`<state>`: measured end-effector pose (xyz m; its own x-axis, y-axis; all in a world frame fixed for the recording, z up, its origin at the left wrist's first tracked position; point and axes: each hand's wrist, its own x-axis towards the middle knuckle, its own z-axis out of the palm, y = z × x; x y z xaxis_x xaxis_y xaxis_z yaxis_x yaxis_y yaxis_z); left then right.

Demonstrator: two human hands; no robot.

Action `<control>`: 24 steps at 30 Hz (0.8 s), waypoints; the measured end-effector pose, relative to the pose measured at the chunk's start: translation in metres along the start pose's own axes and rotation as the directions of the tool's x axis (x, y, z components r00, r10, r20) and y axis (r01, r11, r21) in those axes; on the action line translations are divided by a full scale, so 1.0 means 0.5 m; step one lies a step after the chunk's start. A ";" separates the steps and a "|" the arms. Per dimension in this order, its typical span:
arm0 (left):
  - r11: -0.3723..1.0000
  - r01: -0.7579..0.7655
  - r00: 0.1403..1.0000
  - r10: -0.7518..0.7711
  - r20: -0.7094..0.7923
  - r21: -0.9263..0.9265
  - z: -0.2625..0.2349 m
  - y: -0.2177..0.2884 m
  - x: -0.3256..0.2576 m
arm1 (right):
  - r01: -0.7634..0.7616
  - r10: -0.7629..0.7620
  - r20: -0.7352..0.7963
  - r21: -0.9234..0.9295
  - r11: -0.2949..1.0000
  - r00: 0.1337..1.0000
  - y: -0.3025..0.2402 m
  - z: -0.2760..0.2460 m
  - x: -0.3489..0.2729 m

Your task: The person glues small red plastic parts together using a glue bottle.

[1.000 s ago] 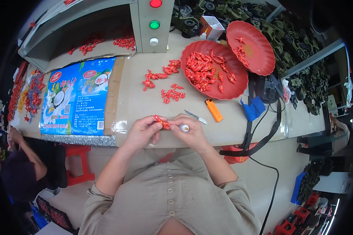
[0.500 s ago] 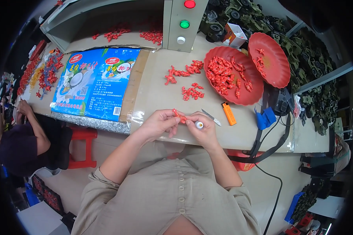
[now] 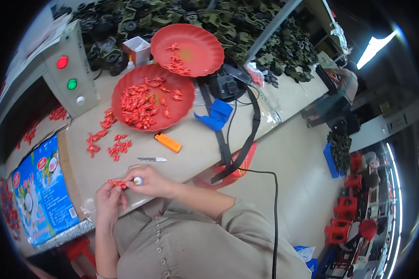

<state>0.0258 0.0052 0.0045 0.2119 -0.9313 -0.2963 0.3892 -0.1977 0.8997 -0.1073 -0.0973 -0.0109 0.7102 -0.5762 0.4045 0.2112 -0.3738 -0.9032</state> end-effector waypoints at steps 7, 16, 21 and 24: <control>1.000 -0.022 0.999 0.021 -0.035 -0.014 0.010 -0.010 0.015 | -0.008 0.007 0.020 0.047 0.999 1.000 -0.004 -0.014 -0.003; 1.000 -0.004 0.999 0.003 -0.044 -0.023 0.006 -0.006 0.013 | -0.003 0.002 0.028 0.042 0.999 1.000 0.003 -0.007 -0.002; 0.999 -0.014 0.999 0.012 -0.050 -0.030 0.009 -0.008 0.013 | -0.002 0.001 0.025 0.025 1.000 1.000 0.004 -0.008 -0.002; 0.999 -0.024 0.999 0.023 -0.044 -0.028 0.008 -0.009 0.014 | -0.003 0.002 0.023 0.034 0.999 1.000 0.003 -0.008 -0.002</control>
<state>0.0220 -0.0016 -0.0005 0.2599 -0.9212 -0.2896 0.4093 -0.1666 0.8971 -0.1106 -0.1003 -0.0122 0.7262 -0.5599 0.3988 0.2318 -0.3467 -0.9089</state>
